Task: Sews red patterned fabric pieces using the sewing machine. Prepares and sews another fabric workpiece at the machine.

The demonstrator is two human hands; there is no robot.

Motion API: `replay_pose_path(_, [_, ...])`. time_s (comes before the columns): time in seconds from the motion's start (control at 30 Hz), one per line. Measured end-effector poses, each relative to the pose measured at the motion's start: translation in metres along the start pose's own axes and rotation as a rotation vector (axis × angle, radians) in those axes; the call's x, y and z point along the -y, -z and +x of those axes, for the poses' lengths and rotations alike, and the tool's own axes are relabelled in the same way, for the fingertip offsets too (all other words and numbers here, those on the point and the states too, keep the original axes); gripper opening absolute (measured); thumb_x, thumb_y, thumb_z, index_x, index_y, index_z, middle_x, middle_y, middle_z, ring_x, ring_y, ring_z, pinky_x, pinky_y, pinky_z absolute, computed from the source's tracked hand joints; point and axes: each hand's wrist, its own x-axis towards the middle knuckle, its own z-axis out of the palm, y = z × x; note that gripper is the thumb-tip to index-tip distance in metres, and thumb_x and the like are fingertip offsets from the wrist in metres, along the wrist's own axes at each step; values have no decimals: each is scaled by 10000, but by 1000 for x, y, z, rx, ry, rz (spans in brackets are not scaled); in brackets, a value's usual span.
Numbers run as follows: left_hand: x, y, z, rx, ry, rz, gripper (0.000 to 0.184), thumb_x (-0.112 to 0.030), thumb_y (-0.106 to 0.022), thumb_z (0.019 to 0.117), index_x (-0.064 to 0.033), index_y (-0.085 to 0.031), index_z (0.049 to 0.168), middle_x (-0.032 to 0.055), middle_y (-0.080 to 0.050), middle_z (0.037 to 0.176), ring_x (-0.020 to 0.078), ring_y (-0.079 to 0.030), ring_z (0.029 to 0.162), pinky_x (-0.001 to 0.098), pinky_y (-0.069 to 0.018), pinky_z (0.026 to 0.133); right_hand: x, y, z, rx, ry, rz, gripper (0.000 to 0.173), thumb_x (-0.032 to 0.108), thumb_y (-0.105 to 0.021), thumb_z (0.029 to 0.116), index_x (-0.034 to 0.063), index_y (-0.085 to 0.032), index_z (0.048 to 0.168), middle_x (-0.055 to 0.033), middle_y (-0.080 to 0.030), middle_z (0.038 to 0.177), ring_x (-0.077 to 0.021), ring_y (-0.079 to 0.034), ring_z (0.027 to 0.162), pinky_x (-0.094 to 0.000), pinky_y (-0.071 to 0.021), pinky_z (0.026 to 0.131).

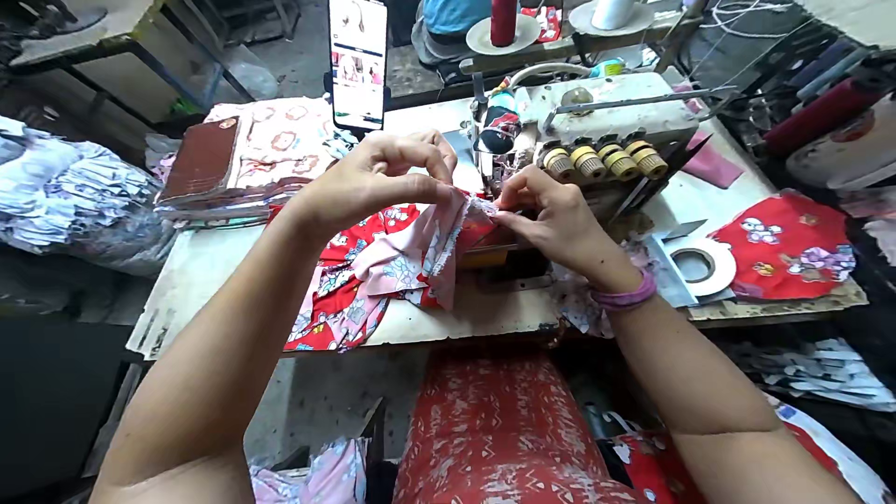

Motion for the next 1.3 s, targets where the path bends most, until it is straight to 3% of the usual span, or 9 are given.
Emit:
replay_pose_path(0.07, [2,1,-1,-14,8,7,214,-175,-595,915,-224,-673,722,-132,-632,864,8,-578,968,202,-450,881,-7,-2,-1,-5,39,19,85,-32,-667,897,-7,-690,975,-86,-715,915,-77,-692,833,-204,-572,784])
replay_pose_path(0.17, [5,2,-1,-7,4,-24,216,-180,-601,920,-221,-678,722,-124,-632,870,14,-586,954,198,-466,853,-16,0,-2,76,105,-26,162,-69,-631,895,-2,-769,946,-116,-748,1002,-152,-719,935,-261,-574,878])
replay_pose_path(0.3, [7,4,-2,13,-16,-51,219,-169,-585,909,-219,-669,713,-118,-649,891,21,-599,973,209,-477,865,-21,2,-6,132,56,-33,115,-1,-689,896,-5,-762,985,-137,-731,1082,-190,-704,1024,-290,-559,932])
replay_pose_path(0.47, [11,3,-9,34,-33,-131,252,-129,-559,887,-224,-658,676,-109,-661,925,34,-600,1007,216,-476,890,-15,-8,-6,14,74,4,100,-6,-710,876,-16,-759,962,-118,-745,1019,-156,-707,985,-260,-554,925])
replay_pose_path(0.63, [16,1,-12,69,-105,-198,216,-184,-591,912,-227,-709,736,-107,-681,1002,43,-605,1063,224,-487,908,10,-11,7,-42,176,43,86,10,-733,852,19,-760,933,-82,-754,1016,-184,-684,1035,-398,-487,953])
replay_pose_path(0.93, [15,-3,-14,102,-147,-208,221,-185,-571,920,-222,-709,752,-105,-686,1004,52,-615,1068,256,-494,936,21,-12,9,-75,217,41,96,9,-736,830,22,-750,924,-74,-748,961,-181,-679,999,-414,-465,967])
replay_pose_path(1.17, [10,-6,-14,155,-137,-263,201,-259,-610,937,-205,-727,782,-111,-695,952,46,-635,1005,256,-512,902,30,-6,1,-76,172,41,123,40,-746,853,28,-724,973,-47,-734,957,-137,-656,962,-372,-459,955])
replay_pose_path(1.23, [6,-15,-19,214,-100,-221,202,-261,-625,932,-168,-724,783,-107,-701,921,10,-645,939,190,-530,803,35,0,-16,-20,121,-15,173,82,-738,869,43,-732,1038,-17,-746,949,-110,-671,940,-371,-467,958])
replay_pose_path(1.3, [10,-29,-27,261,-43,-48,213,-213,-620,935,-122,-717,768,-91,-686,882,-22,-632,880,142,-517,741,28,-2,-46,36,37,-35,132,95,-728,866,74,-785,983,-2,-748,912,-124,-660,937,-390,-451,938])
